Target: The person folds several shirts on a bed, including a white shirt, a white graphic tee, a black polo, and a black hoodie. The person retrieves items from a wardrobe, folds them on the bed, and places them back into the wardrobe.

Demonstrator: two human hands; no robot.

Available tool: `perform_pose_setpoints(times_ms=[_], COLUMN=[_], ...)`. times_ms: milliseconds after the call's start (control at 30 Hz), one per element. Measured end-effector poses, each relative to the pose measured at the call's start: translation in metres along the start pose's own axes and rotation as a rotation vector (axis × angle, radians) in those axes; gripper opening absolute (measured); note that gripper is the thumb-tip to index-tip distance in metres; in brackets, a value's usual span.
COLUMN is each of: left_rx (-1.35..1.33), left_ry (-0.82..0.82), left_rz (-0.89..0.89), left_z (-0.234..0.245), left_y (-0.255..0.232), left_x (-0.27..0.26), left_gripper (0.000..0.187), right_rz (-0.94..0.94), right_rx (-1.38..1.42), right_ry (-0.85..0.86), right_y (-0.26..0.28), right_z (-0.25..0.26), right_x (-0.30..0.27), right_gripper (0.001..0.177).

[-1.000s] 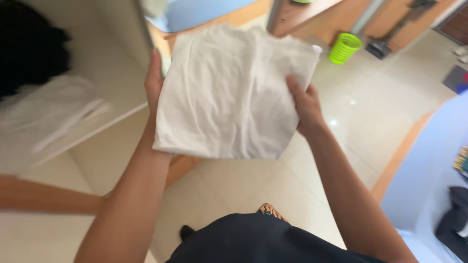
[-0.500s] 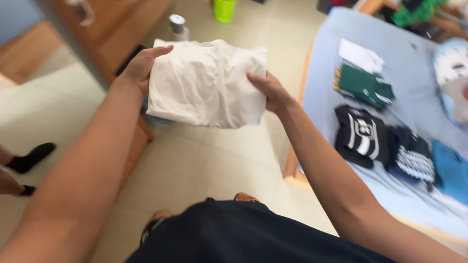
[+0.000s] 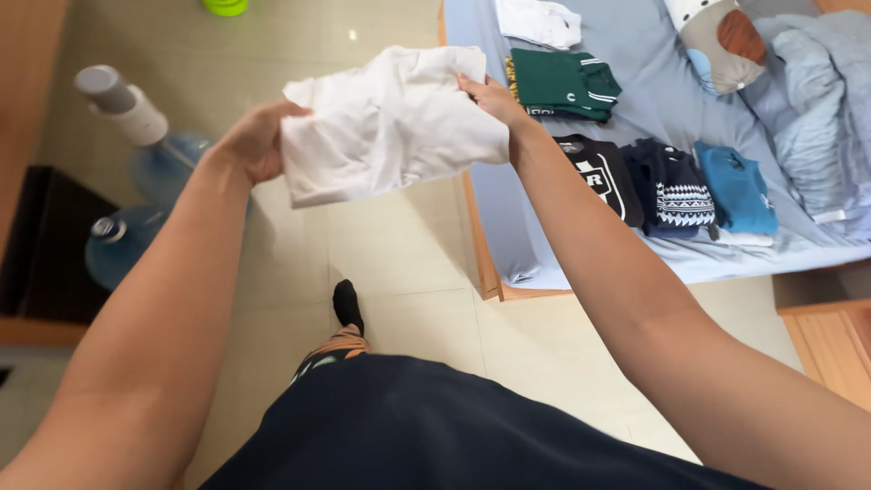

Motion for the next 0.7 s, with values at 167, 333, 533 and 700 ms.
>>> perform_pose_setpoints(times_ms=[167,333,533,700], left_rx=[0.131,0.249,0.333,0.511], left_ry=[-0.039,-0.249,-0.231,-0.347], left_rz=[-0.005,-0.051,-0.004,-0.056], left_z=[0.012,0.019,-0.006,0.021], left_y=[0.009,-0.014,-0.057,-0.073], left_x=[0.141,0.284,0.346,0.446], left_gripper=[0.056,0.043,0.039,0.052], right_rz=[-0.059,-0.120,-0.417,-0.382], right_rx=[-0.106,-0.208,0.279,0.248], right_ry=[-0.105,-0.216,-0.207,-0.318], right_y=[-0.008,-0.017,-0.057,-0.077], right_z=[0.015,0.035,0.027,0.002], right_x=[0.104,0.187,0.238,0.292], right_gripper=[0.049,0.065,0.053,0.075])
Point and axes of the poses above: each hand's wrist, its own x-axis towards the middle knuckle, its own z-axis out of the back of the hand, y = z × x, the point moved 10 cm from there along x, towards the middle knuckle, and after that the axes turned 12 degrees about -y, right-handed, at the moved point
